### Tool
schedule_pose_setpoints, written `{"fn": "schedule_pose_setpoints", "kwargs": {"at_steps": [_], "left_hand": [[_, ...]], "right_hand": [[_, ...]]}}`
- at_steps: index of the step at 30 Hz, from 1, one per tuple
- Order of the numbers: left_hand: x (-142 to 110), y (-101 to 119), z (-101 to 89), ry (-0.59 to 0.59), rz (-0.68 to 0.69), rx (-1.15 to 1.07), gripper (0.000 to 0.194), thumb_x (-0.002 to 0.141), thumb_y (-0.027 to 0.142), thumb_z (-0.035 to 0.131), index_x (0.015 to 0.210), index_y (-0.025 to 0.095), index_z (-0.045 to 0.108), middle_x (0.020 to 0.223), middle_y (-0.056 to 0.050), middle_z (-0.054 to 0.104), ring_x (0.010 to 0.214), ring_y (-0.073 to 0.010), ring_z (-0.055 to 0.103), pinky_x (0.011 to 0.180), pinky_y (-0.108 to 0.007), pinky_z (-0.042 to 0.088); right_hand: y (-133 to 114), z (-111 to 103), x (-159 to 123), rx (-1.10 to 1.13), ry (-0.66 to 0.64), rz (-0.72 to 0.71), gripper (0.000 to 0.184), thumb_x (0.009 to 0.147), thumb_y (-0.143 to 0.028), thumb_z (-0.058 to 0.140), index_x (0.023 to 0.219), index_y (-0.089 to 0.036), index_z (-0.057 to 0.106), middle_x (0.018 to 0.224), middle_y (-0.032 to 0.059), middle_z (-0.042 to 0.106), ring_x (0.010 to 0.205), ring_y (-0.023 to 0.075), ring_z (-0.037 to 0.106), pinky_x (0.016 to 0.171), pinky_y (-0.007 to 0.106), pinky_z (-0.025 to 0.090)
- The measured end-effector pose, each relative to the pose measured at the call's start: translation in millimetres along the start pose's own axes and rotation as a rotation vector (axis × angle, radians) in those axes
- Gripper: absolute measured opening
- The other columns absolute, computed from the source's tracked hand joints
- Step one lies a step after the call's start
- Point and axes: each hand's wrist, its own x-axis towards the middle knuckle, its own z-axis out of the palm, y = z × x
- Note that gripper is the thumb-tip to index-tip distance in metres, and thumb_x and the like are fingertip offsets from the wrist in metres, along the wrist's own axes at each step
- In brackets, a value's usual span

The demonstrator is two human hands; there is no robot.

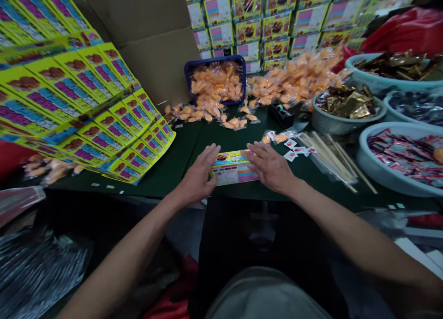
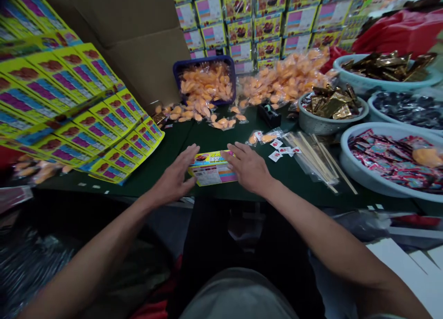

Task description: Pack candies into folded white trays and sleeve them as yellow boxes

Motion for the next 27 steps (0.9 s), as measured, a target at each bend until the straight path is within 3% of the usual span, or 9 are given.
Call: {"fn": "schedule_pose_setpoints", "kwargs": {"at_steps": [2, 4, 6, 9, 11, 14, 17, 21, 27], "left_hand": [[-5, -11, -24.5, -0.051, 0.019, 0.109, 0.089, 0.087, 0.015, 0.058, 0.169, 0.018, 0.024, 0.175, -0.018, 0.031, 0.162, -0.0367, 0.031, 0.127, -0.059, 0.038], [-6, -16, -42.8, -0.074, 0.010, 0.292, 0.075, 0.088, 0.016, 0.057, 0.161, 0.014, 0.041, 0.161, -0.022, 0.049, 0.148, -0.0391, 0.049, 0.118, -0.059, 0.046], [-3, -17, -51.8, -0.141, 0.023, 0.435, 0.050, 0.094, 0.019, 0.053, 0.143, 0.011, 0.060, 0.132, -0.023, 0.067, 0.121, -0.0377, 0.064, 0.102, -0.055, 0.053], [7, -14, -54.6, -0.240, 0.006, 0.469, 0.032, 0.096, 0.017, 0.048, 0.113, 0.012, 0.074, 0.103, -0.019, 0.073, 0.097, -0.0339, 0.069, 0.086, -0.048, 0.054], [16, -12, -56.6, -0.238, -0.048, 0.399, 0.031, 0.093, 0.016, 0.051, 0.111, 0.015, 0.076, 0.099, -0.015, 0.075, 0.092, -0.0305, 0.071, 0.081, -0.041, 0.052], [32, -12, -64.3, -0.205, -0.223, 0.110, 0.039, 0.084, 0.016, 0.062, 0.119, 0.021, 0.078, 0.087, -0.006, 0.077, 0.080, -0.0238, 0.071, 0.073, -0.033, 0.049], [45, -15, -71.3, -0.205, -0.371, -0.146, 0.027, 0.077, 0.017, 0.068, 0.100, 0.020, 0.082, 0.068, -0.002, 0.074, 0.064, -0.0190, 0.067, 0.066, -0.030, 0.048], [52, -17, -68.9, -0.204, -0.454, -0.282, 0.013, 0.077, 0.017, 0.065, 0.077, 0.018, 0.078, 0.061, -0.002, 0.071, 0.055, -0.0166, 0.067, 0.057, -0.027, 0.048], [42, -13, -57.4, -0.096, -0.521, -0.360, 0.012, 0.076, 0.015, 0.063, 0.079, 0.017, 0.074, 0.064, -0.003, 0.073, 0.058, -0.0157, 0.069, 0.055, -0.025, 0.047]], "right_hand": [[0, 0, -1, 0.005, 0.006, 0.001, 0.048, 0.110, -0.030, 0.049, 0.158, -0.031, 0.054, 0.163, 0.0076, 0.054, 0.155, 0.0320, 0.042, 0.122, 0.060, 0.047], [-1, 0, -2, 0.015, 0.015, 0.003, 0.048, 0.110, -0.029, 0.049, 0.157, -0.030, 0.055, 0.163, 0.0091, 0.054, 0.154, 0.0325, 0.043, 0.121, 0.059, 0.049], [-1, 0, -3, 0.029, 0.030, 0.000, 0.049, 0.109, -0.027, 0.050, 0.158, -0.031, 0.053, 0.162, 0.0097, 0.055, 0.152, 0.0326, 0.044, 0.119, 0.059, 0.050], [0, 1, -3, 0.047, 0.047, -0.025, 0.053, 0.108, -0.026, 0.052, 0.161, -0.033, 0.050, 0.160, 0.0099, 0.055, 0.149, 0.0334, 0.046, 0.117, 0.061, 0.051], [1, 1, -3, 0.054, 0.051, -0.049, 0.054, 0.108, -0.026, 0.053, 0.161, -0.032, 0.050, 0.160, 0.0118, 0.055, 0.148, 0.0346, 0.046, 0.116, 0.062, 0.051], [2, 1, -2, 0.074, 0.052, -0.074, 0.055, 0.107, -0.026, 0.054, 0.162, -0.031, 0.049, 0.159, 0.0133, 0.055, 0.147, 0.0352, 0.047, 0.116, 0.063, 0.050], [2, 0, -2, 0.085, 0.057, -0.076, 0.055, 0.107, -0.027, 0.053, 0.162, -0.034, 0.048, 0.159, 0.0124, 0.056, 0.146, 0.0348, 0.048, 0.115, 0.064, 0.050], [0, 0, -2, 0.062, 0.068, -0.077, 0.053, 0.107, -0.026, 0.054, 0.160, -0.031, 0.051, 0.157, 0.0135, 0.056, 0.143, 0.0348, 0.048, 0.114, 0.063, 0.052], [0, 1, -1, 0.053, 0.060, -0.084, 0.054, 0.106, -0.024, 0.054, 0.160, -0.029, 0.051, 0.157, 0.0143, 0.055, 0.141, 0.0353, 0.049, 0.114, 0.062, 0.052]]}}
